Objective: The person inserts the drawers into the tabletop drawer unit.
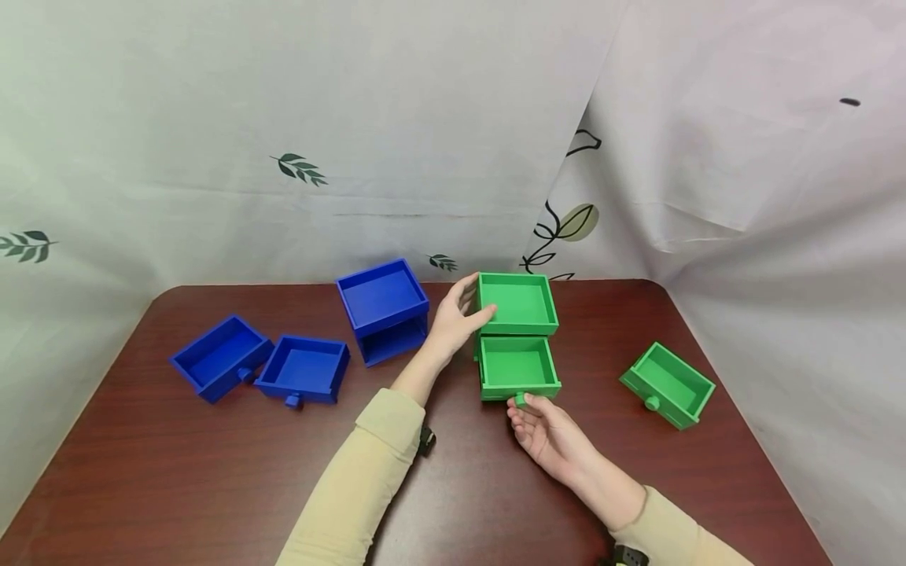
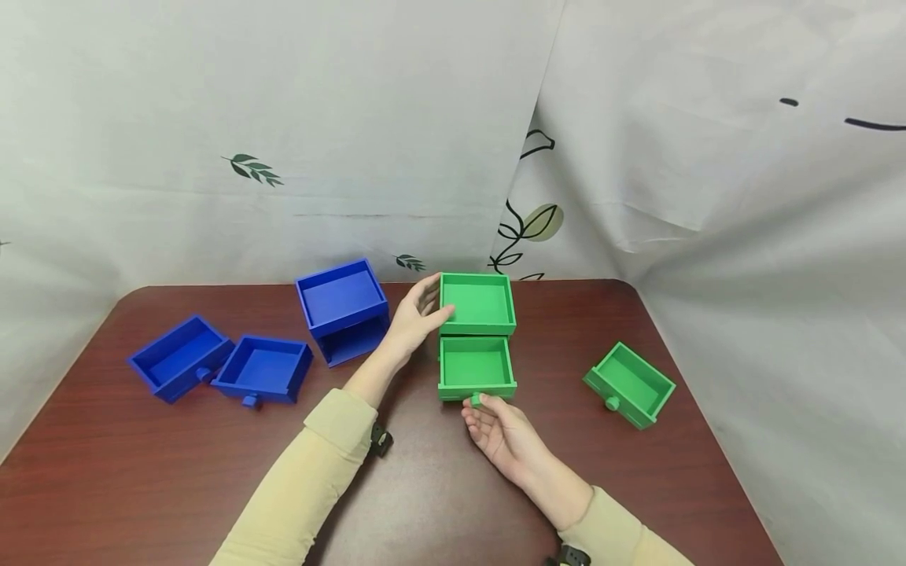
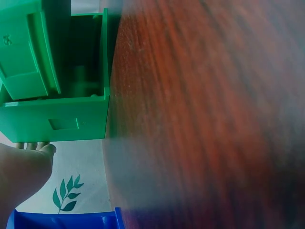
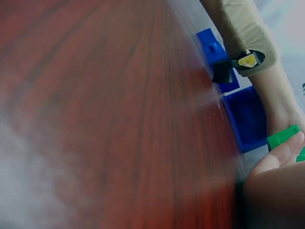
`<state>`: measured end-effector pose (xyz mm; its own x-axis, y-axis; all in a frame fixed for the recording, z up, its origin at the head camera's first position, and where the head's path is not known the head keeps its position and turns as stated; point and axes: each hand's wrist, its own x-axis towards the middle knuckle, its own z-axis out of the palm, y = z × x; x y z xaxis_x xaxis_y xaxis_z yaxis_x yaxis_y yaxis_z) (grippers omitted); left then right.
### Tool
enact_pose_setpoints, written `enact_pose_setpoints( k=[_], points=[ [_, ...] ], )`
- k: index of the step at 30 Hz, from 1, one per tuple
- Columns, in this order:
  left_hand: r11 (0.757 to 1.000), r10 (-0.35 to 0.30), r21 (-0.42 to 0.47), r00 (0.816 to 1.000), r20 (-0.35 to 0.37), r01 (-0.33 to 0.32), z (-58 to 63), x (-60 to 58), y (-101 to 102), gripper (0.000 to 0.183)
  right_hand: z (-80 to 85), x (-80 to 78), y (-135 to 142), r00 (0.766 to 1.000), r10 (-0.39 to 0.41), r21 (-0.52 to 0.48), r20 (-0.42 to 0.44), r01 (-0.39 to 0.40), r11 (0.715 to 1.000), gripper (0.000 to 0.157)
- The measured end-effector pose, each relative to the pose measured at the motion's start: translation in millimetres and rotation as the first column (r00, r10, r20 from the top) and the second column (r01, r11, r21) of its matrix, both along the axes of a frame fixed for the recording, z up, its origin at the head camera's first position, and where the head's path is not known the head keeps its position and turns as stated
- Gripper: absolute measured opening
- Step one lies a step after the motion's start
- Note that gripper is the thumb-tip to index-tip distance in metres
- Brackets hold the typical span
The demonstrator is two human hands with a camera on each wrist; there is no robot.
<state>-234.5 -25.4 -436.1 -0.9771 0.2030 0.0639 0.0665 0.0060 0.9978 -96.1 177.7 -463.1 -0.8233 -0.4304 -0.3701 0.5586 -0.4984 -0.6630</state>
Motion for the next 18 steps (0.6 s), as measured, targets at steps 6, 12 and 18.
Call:
enact_pose_setpoints(
  k=[6, 12, 18],
  points=[
    [1.000, 0.000, 0.006, 1.000, 0.008, 0.000, -0.1, 0.3, 0.1, 0.076, 0.5, -4.3, -2.7, 1.000, -0.005, 0.018, -0.004, 0.005, 1.000, 0.040],
    [1.000, 0.001, 0.008, 1.000, 0.007, -0.001, -1.1, -0.4, 0.9, 0.076, 1.9, -6.5, -1.0, 1.000, -0.001, 0.019, 0.004, 0.001, 1.000, 0.039],
    [1.000, 0.005, -0.004, 1.000, 0.003, -0.005, 0.3, 0.4, 0.5, 0.076, 2.5, -7.3, 0.2, 1.000, -0.004, 0.030, 0.005, 0.004, 1.000, 0.040]
  ],
)
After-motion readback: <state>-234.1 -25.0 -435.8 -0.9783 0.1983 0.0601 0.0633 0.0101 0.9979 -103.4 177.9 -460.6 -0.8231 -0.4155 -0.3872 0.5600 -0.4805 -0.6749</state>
